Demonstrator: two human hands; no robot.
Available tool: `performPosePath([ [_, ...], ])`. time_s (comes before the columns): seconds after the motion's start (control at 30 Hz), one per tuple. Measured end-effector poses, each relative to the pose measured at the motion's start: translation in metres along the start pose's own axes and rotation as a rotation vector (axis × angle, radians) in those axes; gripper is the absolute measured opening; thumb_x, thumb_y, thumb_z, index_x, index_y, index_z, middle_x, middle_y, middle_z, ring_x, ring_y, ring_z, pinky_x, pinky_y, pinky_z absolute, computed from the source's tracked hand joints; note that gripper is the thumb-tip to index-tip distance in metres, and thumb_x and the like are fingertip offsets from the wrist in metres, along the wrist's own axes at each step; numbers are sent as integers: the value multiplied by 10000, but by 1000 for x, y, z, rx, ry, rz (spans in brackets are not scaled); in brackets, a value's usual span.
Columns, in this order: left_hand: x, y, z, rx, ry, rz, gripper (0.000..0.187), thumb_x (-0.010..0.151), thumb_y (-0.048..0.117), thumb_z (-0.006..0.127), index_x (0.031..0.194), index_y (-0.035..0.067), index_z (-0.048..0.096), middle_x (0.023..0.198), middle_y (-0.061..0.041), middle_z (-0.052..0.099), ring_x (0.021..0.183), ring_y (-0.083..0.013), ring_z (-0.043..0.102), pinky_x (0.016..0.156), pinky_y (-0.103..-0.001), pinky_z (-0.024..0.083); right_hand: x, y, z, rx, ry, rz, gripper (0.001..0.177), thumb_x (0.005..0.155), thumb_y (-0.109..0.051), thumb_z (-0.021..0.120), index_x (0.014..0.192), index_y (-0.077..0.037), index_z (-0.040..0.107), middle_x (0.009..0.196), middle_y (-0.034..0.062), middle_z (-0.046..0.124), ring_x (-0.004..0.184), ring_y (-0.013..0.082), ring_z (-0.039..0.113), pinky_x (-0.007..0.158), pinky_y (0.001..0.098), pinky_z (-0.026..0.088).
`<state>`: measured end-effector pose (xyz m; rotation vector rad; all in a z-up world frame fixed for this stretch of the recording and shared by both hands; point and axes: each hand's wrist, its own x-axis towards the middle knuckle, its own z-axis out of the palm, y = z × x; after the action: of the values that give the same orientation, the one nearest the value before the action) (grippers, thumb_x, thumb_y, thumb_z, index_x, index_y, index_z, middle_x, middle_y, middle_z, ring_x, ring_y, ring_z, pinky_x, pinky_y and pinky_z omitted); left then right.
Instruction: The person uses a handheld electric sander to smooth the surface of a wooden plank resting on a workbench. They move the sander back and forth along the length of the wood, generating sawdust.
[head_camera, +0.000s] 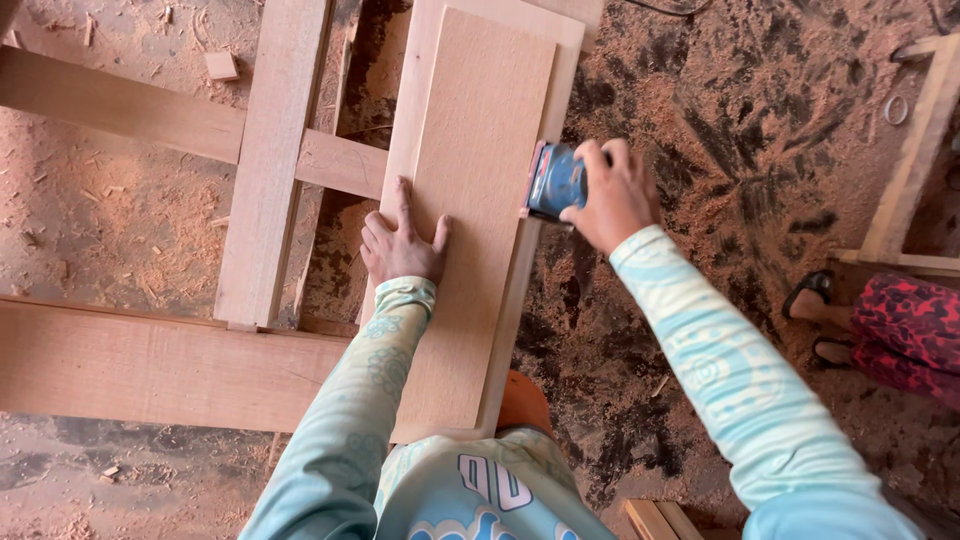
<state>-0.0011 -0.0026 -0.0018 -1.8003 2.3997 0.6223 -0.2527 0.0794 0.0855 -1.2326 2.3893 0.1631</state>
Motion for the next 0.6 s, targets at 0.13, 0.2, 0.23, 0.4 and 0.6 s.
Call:
performPosePath([
  [0.13,0,-1,0,-5,6,8,907,853,681,608,1592,299,246,1204,-213,492,1044,-352,506,899,-481,428,39,8,-16,-7,23,-24,746,610,-251,947,1213,-174,515,1240,135,520,1151,391,524,1006,565,440],
  [0.2,0,-1,1,-5,9,10,908,851,677,612,1591,299,247,1204,-213,491,1047,-355,505,903,-484,427,58,14,-22,-25,27,-23,753,613,-254,949,1225,-183,515,1250,127,520,1160,394,521,999,592,431],
  [0.23,0,-1,2,-7,5,10,908,852,676,612,1593,301,245,1204,-212,491,1049,-356,505,910,-485,426,67,17,-24,-34,31,-21,757,614,-256,949,1231,-187,515,1254,122,520,1164,395,520,995,605,427],
  [0.4,0,-2,0,10,-25,6,899,868,686,588,1595,309,217,1233,-220,480,1064,-353,504,920,-484,424,111,35,-28,28,90,-58,795,630,-267,955,1278,-174,504,1310,154,496,1204,435,495,979,616,446],
  [0.6,0,0,-2,34,-68,9,899,886,702,558,1598,298,186,1250,-237,471,1071,-349,499,929,-483,423,125,44,-34,-8,212,-165,775,642,-274,976,1249,-152,511,1322,175,490,1209,438,487,902,616,471],
])
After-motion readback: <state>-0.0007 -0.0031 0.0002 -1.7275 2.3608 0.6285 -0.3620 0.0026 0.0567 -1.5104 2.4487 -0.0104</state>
